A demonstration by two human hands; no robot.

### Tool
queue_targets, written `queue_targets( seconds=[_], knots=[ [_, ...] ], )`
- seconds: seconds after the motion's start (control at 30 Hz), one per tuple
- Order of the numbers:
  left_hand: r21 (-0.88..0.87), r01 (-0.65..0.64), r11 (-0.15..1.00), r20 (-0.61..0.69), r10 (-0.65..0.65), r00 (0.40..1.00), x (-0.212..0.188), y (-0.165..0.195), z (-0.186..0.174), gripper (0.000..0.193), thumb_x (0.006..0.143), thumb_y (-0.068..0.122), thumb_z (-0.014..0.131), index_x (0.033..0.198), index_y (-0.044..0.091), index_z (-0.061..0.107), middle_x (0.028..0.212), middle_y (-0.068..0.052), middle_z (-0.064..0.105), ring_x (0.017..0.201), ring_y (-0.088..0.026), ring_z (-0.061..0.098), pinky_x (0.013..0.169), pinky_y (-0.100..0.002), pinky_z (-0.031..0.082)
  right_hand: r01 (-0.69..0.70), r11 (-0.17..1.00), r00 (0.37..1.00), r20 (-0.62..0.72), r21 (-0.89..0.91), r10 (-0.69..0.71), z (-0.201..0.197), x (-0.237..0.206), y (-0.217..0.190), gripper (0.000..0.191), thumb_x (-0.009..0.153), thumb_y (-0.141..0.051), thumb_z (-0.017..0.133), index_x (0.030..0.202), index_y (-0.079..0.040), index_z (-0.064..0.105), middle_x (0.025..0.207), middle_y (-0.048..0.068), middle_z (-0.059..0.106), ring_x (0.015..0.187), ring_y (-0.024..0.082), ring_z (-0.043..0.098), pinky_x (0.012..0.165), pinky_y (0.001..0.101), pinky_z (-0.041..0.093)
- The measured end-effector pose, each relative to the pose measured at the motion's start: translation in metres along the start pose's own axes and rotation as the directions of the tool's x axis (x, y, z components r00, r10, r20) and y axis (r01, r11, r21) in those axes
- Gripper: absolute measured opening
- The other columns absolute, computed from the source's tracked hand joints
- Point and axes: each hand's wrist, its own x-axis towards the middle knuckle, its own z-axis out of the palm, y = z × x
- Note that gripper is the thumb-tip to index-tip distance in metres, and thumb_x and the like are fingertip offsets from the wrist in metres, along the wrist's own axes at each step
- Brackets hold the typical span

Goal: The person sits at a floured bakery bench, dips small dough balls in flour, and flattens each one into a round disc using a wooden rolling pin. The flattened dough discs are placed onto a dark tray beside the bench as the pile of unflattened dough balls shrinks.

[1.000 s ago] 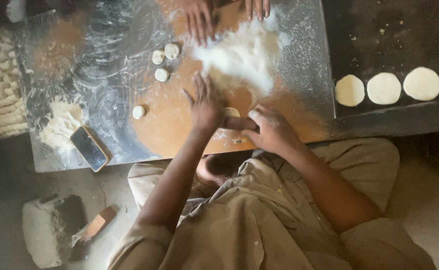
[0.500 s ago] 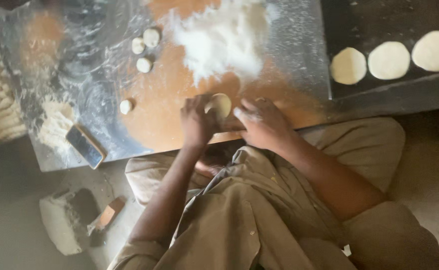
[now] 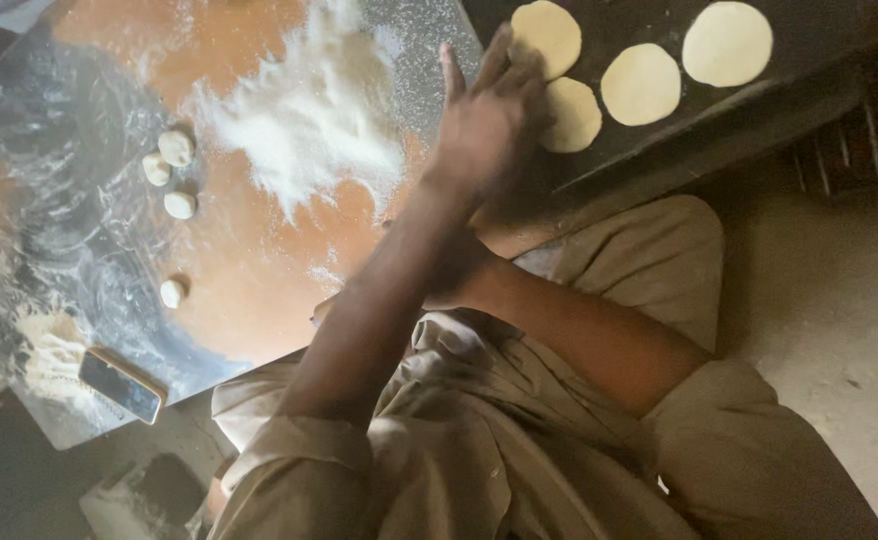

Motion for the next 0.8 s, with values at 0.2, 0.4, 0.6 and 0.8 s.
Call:
queue_targets(
  seconds=[0.2,0.4,0.6,0.8],
  knots=[
    [-0.017,0.477,0.879,-0.119,-0.475,0.872,-0.196,-0.123,-0.047,0.039,0.095,0.006,0.072,0.134,0.006,0.066,0.153,-0.019,0.055,0.144,-0.036,0.05,0.124,-0.057,0.03,0.072,0.991,0.991,-0.104,-0.115,-0.084,0.0,-0.006,-0.006,0.04,0.078,-0.023,0.078,0.113,-0.005,0.072,0.12,0.018,0.069,0.096,0.031,0.07,0.081,0.0456,0.056],
    [0.249,0.941,0.229,-0.198,-0.939,0.281,-0.365,-0.187,-0.122,0.059,0.103,0.023,0.057,0.153,-0.005,0.041,0.159,-0.029,0.04,0.149,-0.049,0.033,0.123,-0.057,0.023,-0.042,0.985,0.936,-0.353,-0.169,-0.021,-0.008,0.017,-0.018,0.038,0.093,-0.028,0.082,0.115,0.001,0.069,0.117,0.019,0.07,0.066,0.029,0.067,0.048,0.0429,0.052],
    [0.071,0.762,0.644,0.028,-0.765,0.643,-0.415,-0.106,-0.124,0.064,0.104,0.029,0.053,0.151,-0.012,0.037,0.156,-0.038,0.035,0.147,-0.052,0.029,0.12,-0.055,0.023,-0.208,0.859,0.859,-0.507,-0.469,-0.068,-0.013,0.039,-0.03,0.041,0.083,-0.03,0.082,0.115,-0.008,0.071,0.103,0.011,0.067,0.082,0.026,0.065,0.065,0.0408,0.056],
    [-0.105,0.848,0.519,-0.072,-0.855,0.514,-0.378,-0.147,-0.161,0.032,0.106,0.01,0.045,0.126,0.003,0.069,0.126,-0.017,0.073,0.117,-0.034,0.071,0.102,-0.041,0.057,-0.216,0.968,0.976,-0.06,-0.131,0.209,-0.007,0.034,-0.055,0.04,0.093,-0.033,0.078,0.121,-0.007,0.066,0.111,0.008,0.066,0.076,0.025,0.064,0.06,0.0437,0.055]
  ],
)
